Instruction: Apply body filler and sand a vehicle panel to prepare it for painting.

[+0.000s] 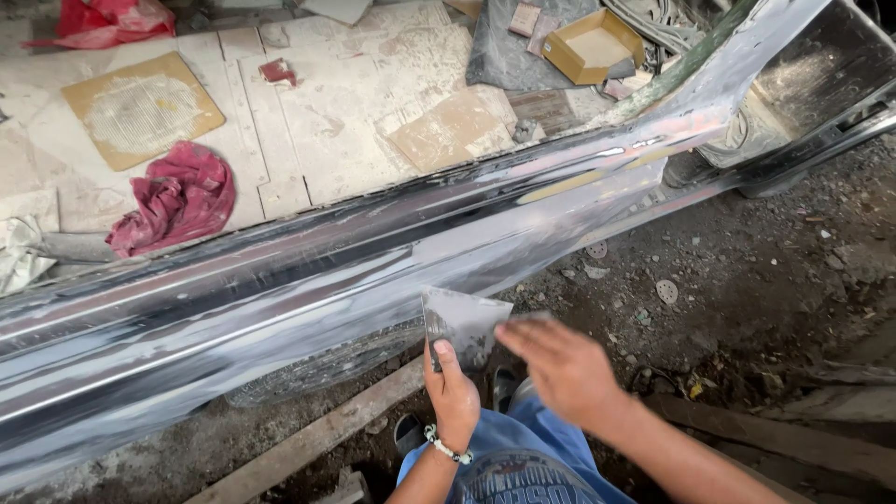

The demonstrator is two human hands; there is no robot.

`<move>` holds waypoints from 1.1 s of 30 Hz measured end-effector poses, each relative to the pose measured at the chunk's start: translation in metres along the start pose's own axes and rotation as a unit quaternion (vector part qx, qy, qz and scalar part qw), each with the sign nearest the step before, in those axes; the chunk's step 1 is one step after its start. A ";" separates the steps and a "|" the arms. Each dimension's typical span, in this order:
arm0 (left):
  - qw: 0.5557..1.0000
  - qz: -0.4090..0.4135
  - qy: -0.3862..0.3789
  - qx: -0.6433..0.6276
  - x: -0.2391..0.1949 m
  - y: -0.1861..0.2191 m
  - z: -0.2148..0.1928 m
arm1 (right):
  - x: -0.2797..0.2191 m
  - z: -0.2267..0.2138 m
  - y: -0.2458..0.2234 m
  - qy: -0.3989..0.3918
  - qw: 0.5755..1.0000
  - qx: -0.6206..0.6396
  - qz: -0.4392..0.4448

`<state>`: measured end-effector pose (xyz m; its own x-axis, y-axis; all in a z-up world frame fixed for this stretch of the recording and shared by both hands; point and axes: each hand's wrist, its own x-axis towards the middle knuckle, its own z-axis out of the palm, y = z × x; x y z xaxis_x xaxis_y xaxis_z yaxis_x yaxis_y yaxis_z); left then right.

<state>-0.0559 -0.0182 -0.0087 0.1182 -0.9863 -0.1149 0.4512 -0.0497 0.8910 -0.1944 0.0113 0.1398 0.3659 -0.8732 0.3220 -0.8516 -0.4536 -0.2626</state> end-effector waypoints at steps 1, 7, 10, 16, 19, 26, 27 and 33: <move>1.000 -0.001 0.001 0.000 -0.001 -0.005 -0.001 | 0.009 -0.009 0.008 -0.002 1.000 0.000 0.001; 0.995 -0.079 0.044 -0.044 0.009 -0.033 0.015 | 0.064 -0.057 0.062 0.091 0.984 -0.151 -0.030; 0.997 -0.034 0.035 -0.053 0.012 -0.023 0.026 | 0.079 -0.063 0.086 0.094 0.973 -0.201 -0.061; 0.992 -0.101 0.026 -0.066 0.016 -0.023 0.034 | 0.083 -0.055 0.113 0.061 0.976 -0.201 -0.053; 0.995 -0.076 0.018 -0.064 0.015 -0.020 0.037 | 0.077 -0.046 0.112 0.039 0.981 -0.183 -0.044; 0.999 -0.011 -0.008 -0.038 0.015 -0.011 0.043 | 0.050 -0.039 0.108 0.042 0.983 -0.173 -0.040; 0.999 -0.019 -0.007 -0.032 0.014 -0.008 0.043 | 0.044 -0.038 0.107 0.025 0.984 -0.174 -0.034; 0.995 -0.095 0.021 -0.020 0.011 -0.004 0.036 | 0.052 -0.050 0.100 0.066 0.980 -0.184 -0.045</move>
<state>-0.0881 -0.0345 0.0023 0.0645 -0.9520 -0.2991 0.5039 -0.2276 0.8332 -0.2795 -0.0705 0.1760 0.4151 -0.7910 0.4496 -0.9046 -0.4117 0.1107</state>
